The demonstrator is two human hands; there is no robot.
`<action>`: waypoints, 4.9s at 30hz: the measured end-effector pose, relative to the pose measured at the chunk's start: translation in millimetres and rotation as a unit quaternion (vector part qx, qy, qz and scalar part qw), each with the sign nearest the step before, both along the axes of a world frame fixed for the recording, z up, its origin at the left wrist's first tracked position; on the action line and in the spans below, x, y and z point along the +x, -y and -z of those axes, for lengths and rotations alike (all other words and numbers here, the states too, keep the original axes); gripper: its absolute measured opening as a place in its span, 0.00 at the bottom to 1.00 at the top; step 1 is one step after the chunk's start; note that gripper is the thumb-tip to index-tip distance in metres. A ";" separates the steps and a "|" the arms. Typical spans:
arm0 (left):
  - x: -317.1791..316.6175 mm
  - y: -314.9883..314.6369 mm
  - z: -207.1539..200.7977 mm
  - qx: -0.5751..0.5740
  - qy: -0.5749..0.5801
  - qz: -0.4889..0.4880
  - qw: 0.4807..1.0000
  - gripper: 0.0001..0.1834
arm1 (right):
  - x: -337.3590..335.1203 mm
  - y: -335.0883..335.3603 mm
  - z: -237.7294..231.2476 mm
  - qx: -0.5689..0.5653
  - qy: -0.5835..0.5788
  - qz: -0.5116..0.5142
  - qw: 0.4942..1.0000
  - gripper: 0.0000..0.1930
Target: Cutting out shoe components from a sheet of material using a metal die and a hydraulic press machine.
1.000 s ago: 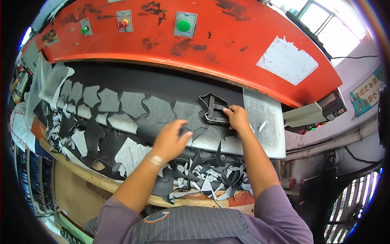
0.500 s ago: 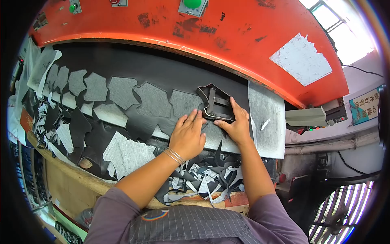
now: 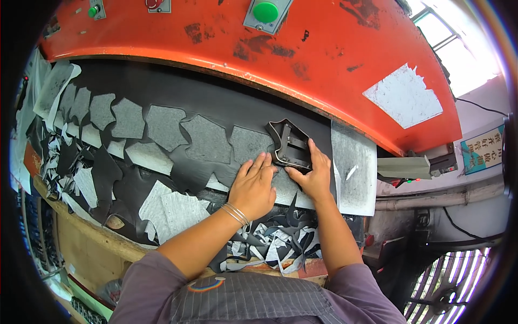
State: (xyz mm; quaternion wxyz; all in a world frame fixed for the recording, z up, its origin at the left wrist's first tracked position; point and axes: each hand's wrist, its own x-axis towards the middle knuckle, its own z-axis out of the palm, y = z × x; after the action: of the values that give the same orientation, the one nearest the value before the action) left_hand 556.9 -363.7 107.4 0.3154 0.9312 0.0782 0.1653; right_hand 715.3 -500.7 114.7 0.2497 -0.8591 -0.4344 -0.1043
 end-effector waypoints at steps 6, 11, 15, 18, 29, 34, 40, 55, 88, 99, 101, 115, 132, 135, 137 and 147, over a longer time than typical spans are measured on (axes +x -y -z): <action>-12.3 -18.2 -2.1 -0.098 0.017 -0.017 0.995 0.31 | -8.6 -0.3 -12.4 -0.053 -0.011 -0.006 0.999 0.49; -58.6 -159.7 -51.2 -0.170 0.175 -0.174 0.954 0.35 | -42.2 18.6 -41.5 0.073 -0.008 0.088 0.993 0.43; -137.7 -321.3 -63.2 -0.148 0.252 -0.355 0.888 0.37 | -93.7 -69.6 -128.7 0.151 -0.152 -0.035 0.976 0.35; -156.1 -378.6 -114.2 0.020 0.297 -0.483 0.824 0.42 | -116.4 -120.1 -191.8 0.225 -0.143 -0.059 0.962 0.28; -248.1 -265.4 -156.4 -0.155 0.076 -0.270 0.947 0.17 | -184.3 -72.7 -166.5 -0.087 -0.235 -0.058 0.967 0.20; -266.9 -60.9 -121.2 -0.108 -0.074 -0.048 0.990 0.09 | -259.6 23.6 -128.9 -0.199 -0.174 -0.162 0.951 0.27; -247.4 -8.5 -105.5 0.012 -0.018 -0.098 0.995 0.08 | -266.8 49.8 -94.6 -0.154 -0.118 -0.090 0.977 0.25; -218.2 -32.7 -87.9 -0.251 -0.121 -0.123 0.952 0.08 | -70.4 11.9 -68.2 -0.106 -0.006 -0.128 0.986 0.25; -106.7 14.5 -60.4 -0.090 0.018 -0.138 0.986 0.26 | -43.8 70.6 -38.3 -0.133 -0.025 0.008 0.991 0.18; -2.9 47.8 -21.3 -0.141 -0.020 0.064 0.988 0.22 | -19.2 85.7 -17.2 -0.106 0.100 -0.033 0.989 0.27; 16.6 52.3 -9.7 -0.087 -0.003 0.045 0.995 0.22 | -26.6 98.4 -12.8 -0.029 0.064 0.096 0.993 0.42; 31.0 51.4 -9.9 -0.088 -0.006 0.107 0.990 0.18 | 24.3 136.4 -26.5 -0.001 -0.215 -0.067 0.974 0.45; 26.4 53.9 9.3 -0.199 0.116 -0.007 0.973 0.13 | 56.7 66.5 -63.8 -0.155 -0.068 0.060 0.984 0.16; 29.5 59.6 11.1 -0.136 0.105 0.008 0.985 0.14 | 47.4 69.0 -40.0 -0.056 -0.208 0.194 0.957 0.18; 30.3 63.7 10.9 -0.116 0.088 0.020 0.989 0.14 | 36.6 70.4 -21.6 -0.023 -0.185 0.224 0.957 0.18; 39.0 60.7 3.8 -0.072 -0.022 0.037 0.997 0.17 | 12.2 117.2 5.6 0.031 -0.150 0.040 0.987 0.58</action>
State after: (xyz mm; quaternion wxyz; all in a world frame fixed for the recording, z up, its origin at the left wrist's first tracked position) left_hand 595.9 -424.4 103.6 0.3856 0.9118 0.0622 0.1272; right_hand 727.6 -617.9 109.1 0.3342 -0.8735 -0.3540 0.0022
